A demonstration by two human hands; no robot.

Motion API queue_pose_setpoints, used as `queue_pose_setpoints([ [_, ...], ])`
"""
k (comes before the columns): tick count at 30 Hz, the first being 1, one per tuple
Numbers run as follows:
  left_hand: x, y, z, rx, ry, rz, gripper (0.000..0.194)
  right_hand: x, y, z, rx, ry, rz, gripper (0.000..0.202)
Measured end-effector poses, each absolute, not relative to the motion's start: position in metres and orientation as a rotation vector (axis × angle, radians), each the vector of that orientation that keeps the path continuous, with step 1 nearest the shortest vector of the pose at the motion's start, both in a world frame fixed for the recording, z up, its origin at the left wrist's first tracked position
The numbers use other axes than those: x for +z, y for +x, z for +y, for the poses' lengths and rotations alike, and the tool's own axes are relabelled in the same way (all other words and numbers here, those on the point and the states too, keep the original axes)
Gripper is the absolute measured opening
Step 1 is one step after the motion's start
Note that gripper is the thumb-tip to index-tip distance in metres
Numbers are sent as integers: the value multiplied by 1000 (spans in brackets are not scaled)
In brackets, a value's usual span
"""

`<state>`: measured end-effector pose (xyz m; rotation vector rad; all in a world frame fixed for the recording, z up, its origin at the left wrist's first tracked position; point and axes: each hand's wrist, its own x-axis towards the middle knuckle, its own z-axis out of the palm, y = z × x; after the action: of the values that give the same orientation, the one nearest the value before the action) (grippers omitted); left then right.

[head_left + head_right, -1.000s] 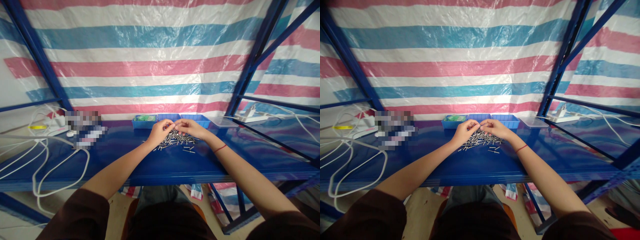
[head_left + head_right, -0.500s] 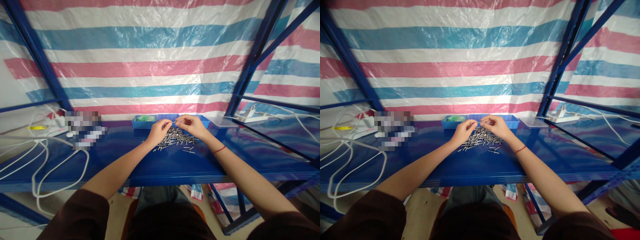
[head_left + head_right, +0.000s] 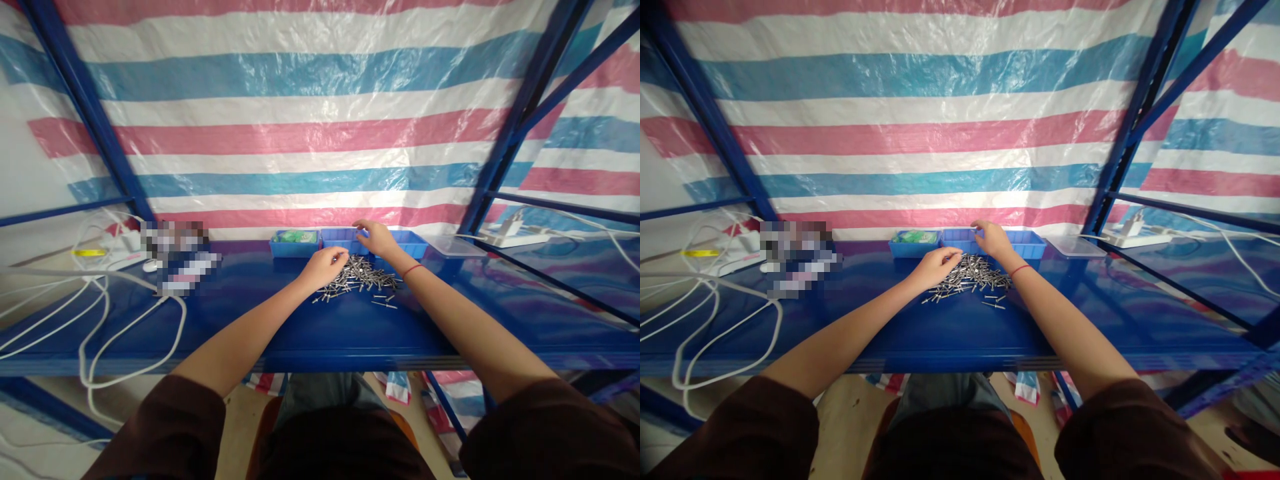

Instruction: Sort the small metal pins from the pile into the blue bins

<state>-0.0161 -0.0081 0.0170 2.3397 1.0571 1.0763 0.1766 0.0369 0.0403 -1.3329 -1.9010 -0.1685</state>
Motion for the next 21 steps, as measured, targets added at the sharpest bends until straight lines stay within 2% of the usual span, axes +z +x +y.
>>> queue_pose_setpoints([
  [4, 12, -15, -10, 993, 2350, 1023, 30, 39, 185, 23, -285, -1430, -2052, 26],
  [8, 13, -15, -12, 969, 2349, 1022, 30, 40, 203, 2, -61, -1501, -2320, 21],
  [14, 16, -15, -16, 892, 2348, 1041, 31, 26, 220, -4, 288, -1481, -2339, 21],
  [21, 17, -14, -19, 850, 2357, 1034, 29, 16, 214, 2, 245, -1374, -2349, 11],
])
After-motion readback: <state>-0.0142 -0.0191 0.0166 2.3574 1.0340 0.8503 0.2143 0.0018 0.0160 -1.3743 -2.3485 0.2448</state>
